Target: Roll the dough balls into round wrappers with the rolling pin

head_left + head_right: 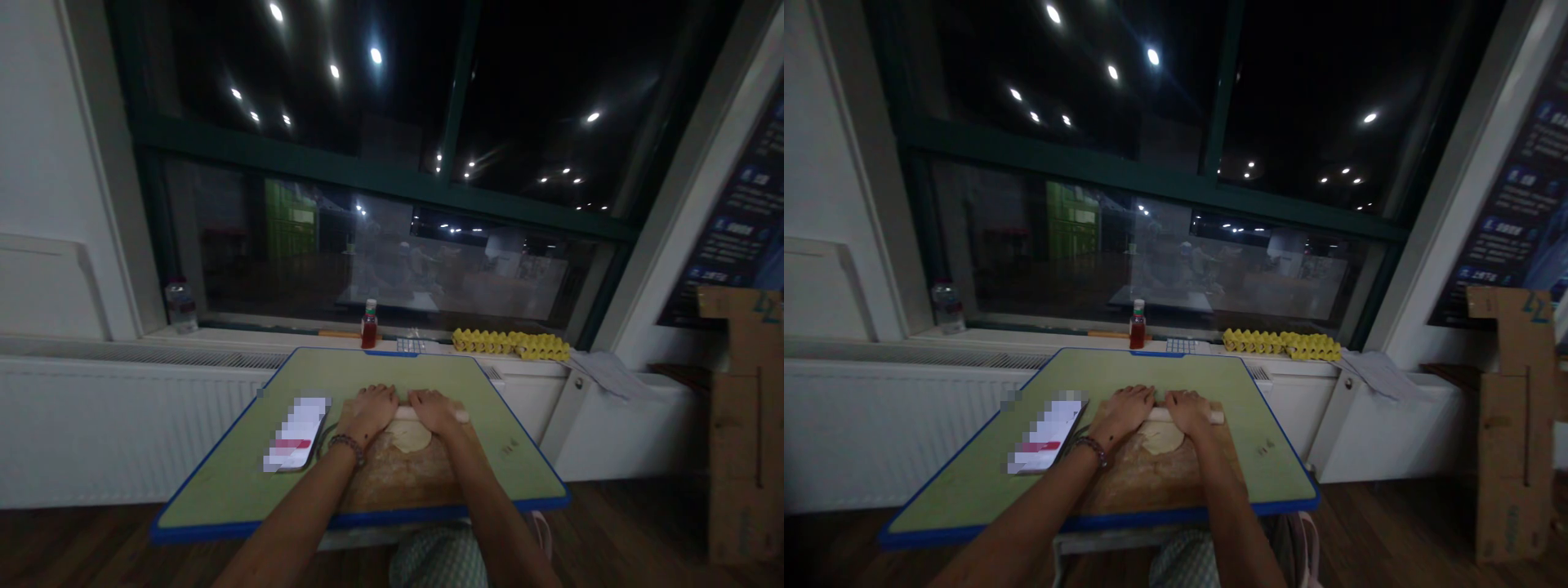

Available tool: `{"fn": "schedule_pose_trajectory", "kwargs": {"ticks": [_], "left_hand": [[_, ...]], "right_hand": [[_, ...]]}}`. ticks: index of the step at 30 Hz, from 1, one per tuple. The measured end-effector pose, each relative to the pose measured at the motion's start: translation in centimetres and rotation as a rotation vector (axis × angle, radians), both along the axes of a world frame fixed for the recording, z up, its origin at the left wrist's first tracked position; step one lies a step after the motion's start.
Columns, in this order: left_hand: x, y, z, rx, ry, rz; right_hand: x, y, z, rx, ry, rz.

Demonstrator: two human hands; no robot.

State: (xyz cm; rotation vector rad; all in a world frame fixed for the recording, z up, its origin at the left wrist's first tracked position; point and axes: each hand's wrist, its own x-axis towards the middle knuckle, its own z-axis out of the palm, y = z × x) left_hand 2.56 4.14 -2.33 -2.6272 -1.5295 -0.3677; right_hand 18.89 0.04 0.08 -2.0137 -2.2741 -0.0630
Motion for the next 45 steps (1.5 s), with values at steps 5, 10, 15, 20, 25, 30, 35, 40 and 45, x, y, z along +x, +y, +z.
{"fn": "schedule_pose_trajectory", "kwargs": {"ticks": [5, 10, 15, 20, 25, 30, 35, 40, 45], "left_hand": [[0.3, -0.7, 0.2, 0.026, -0.021, 0.015], [0.2, -2.1, 0.9, 0.046, -0.026, 0.015], [-0.3, -4.0, 1.7, 0.084, -0.030, -0.005], [-0.8, -5.0, 1.7, 0.151, -0.050, -0.067], [-0.8, -5.3, 1.1, 0.146, -0.032, -0.097], [-1.3, -6.1, 0.7, 0.067, -0.069, -0.122], [-1.8, -7.1, 0.6, 0.003, -0.074, -0.136], [-1.9, -7.8, 0.2, -0.025, -0.084, -0.121], [-2.3, -6.7, 0.8, -0.133, -0.143, -0.161]], "right_hand": [[-0.2, -0.7, -0.6, 0.062, -0.041, 0.026], [-0.5, -1.4, -0.7, 0.109, -0.057, 0.011], [-0.3, -1.8, -1.2, 0.165, -0.080, 0.052], [-0.1, -2.3, -1.7, 0.218, -0.058, 0.066], [-0.2, -3.6, -2.2, 0.305, 0.036, 0.109], [-0.4, -5.3, -2.3, 0.307, 0.101, 0.142], [-0.5, -6.8, -2.1, 0.265, 0.110, 0.158], [0.5, -6.8, -0.6, 0.121, 0.132, 0.216], [2.7, -4.9, 1.0, 0.072, 0.050, 0.027]]}}
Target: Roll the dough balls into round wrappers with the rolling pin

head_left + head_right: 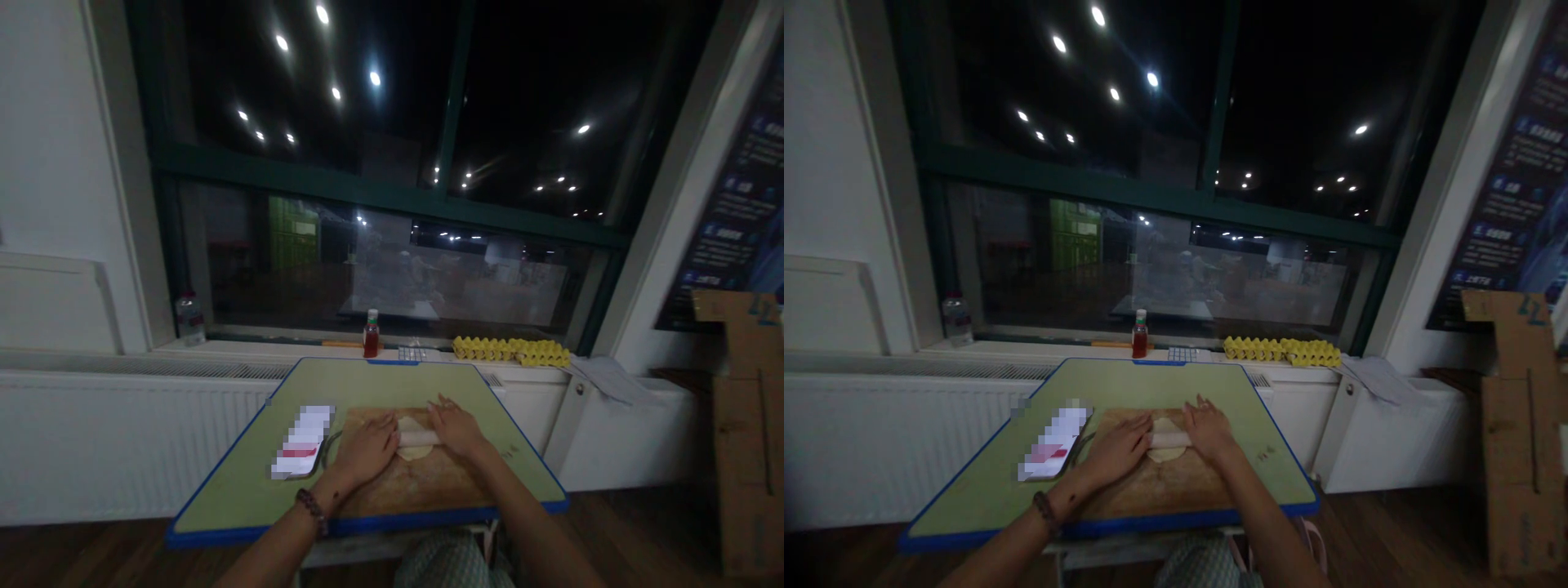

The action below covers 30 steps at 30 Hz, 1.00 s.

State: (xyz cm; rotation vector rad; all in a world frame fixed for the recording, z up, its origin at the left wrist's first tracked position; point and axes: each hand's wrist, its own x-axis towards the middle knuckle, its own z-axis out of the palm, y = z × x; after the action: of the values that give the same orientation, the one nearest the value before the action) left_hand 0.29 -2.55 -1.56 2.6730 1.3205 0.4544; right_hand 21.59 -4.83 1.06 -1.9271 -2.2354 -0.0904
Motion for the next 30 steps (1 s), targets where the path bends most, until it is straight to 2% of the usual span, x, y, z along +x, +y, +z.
{"fn": "schedule_pose_trajectory", "kwargs": {"ticks": [4, 8, 11, 17, 26, 30], "left_hand": [[0.5, 2.5, 1.2, -0.157, -0.037, -0.055], [2.5, 4.6, 2.3, -0.131, 0.059, 0.113], [4.1, 5.2, 2.2, -0.095, 0.099, 0.186], [4.6, 4.5, 0.6, -0.085, 0.124, 0.268], [3.8, 2.3, 0.0, 0.077, 0.139, 0.182], [3.7, 1.9, -0.4, 0.115, 0.125, 0.157]], "right_hand": [[1.0, 1.4, -0.7, -0.048, 0.022, -0.032], [1.0, 2.2, -1.9, -0.053, 0.098, 0.014], [0.9, 2.6, -2.4, -0.053, 0.121, 0.050], [0.3, 2.7, -2.7, -0.050, 0.035, -0.016], [-0.1, 0.4, -2.9, 0.048, 0.001, 0.079], [-0.1, 0.0, -2.9, 0.049, 0.033, 0.066]]}}
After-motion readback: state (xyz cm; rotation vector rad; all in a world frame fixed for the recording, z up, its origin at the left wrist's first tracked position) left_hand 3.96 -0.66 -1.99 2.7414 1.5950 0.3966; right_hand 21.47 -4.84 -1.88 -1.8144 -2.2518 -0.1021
